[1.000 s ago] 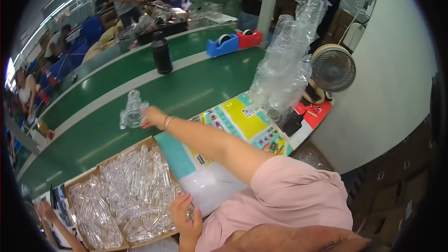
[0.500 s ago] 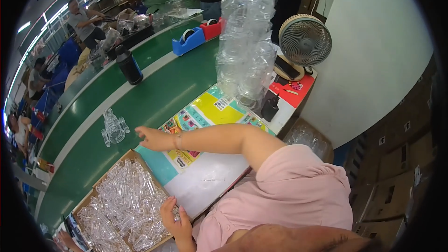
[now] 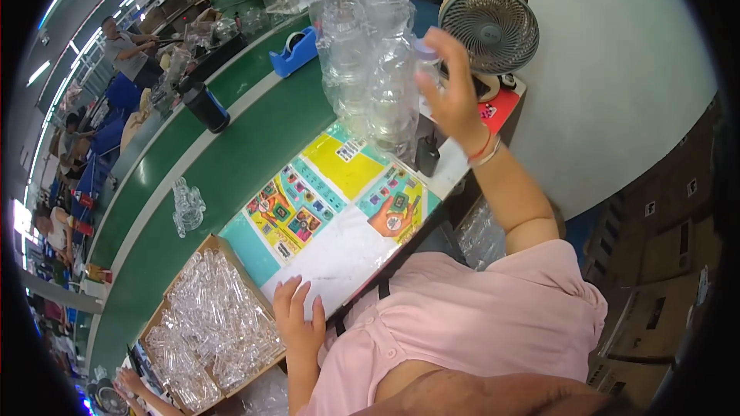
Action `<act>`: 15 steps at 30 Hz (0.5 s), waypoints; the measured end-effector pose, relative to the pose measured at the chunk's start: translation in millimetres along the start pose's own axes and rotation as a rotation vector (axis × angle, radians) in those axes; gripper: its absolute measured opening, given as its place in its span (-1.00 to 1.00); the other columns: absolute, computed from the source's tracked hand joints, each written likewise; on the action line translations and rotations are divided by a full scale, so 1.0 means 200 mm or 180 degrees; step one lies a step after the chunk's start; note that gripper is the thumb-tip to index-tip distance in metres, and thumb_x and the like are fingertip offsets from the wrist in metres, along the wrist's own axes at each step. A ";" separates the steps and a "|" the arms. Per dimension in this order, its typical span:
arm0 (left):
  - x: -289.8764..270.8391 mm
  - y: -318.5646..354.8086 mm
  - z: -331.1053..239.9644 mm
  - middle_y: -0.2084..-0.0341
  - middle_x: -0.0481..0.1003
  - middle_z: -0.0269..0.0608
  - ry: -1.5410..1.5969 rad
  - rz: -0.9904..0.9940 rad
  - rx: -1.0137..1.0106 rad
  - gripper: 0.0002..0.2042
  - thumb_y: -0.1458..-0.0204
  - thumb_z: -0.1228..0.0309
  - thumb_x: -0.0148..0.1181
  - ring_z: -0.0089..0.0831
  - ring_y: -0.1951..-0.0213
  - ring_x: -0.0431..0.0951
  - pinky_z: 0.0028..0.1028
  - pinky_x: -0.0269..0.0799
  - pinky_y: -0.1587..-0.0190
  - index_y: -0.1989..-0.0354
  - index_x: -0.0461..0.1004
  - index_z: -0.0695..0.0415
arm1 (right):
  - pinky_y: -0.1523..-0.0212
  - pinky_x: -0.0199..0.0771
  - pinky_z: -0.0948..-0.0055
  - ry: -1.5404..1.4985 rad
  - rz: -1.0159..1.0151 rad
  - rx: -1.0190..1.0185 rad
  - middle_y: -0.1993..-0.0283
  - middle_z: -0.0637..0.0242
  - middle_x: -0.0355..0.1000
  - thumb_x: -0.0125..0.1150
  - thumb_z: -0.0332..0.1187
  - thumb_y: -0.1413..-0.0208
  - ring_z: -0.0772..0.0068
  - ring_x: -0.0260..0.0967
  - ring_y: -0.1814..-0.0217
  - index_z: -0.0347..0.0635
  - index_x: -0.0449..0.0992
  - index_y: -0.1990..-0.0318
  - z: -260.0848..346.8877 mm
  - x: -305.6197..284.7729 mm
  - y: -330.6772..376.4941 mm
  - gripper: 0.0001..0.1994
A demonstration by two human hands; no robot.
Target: Unpacking glass jars from bubble wrap and organizing them on a workbench.
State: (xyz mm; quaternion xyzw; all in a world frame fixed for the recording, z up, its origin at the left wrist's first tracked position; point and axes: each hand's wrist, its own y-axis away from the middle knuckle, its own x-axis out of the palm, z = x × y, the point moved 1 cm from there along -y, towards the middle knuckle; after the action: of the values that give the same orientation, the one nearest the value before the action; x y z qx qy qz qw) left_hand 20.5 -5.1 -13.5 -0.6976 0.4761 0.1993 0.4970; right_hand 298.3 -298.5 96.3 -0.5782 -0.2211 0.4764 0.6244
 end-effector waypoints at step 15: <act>0.14 -0.06 -0.18 -0.04 0.36 -0.08 0.0139 0.0741 0.0030 -0.66 0.09 0.49 0.21 0.00 -0.10 0.31 -0.17 0.22 -0.14 0.06 0.44 0.14 | -0.23 0.16 0.24 -0.0279 0.0882 0.0774 -0.25 -0.05 0.09 0.40 -0.05 0.15 0.07 0.10 -0.30 -0.22 -0.01 -0.29 -0.27 0.19 0.01 -0.08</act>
State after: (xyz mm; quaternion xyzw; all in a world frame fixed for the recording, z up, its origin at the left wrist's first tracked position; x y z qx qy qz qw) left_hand 36.5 -48.7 -14.3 -0.6394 0.5655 0.2383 0.4632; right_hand 359.6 -293.3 71.1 -0.5021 -0.1071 0.6058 0.6079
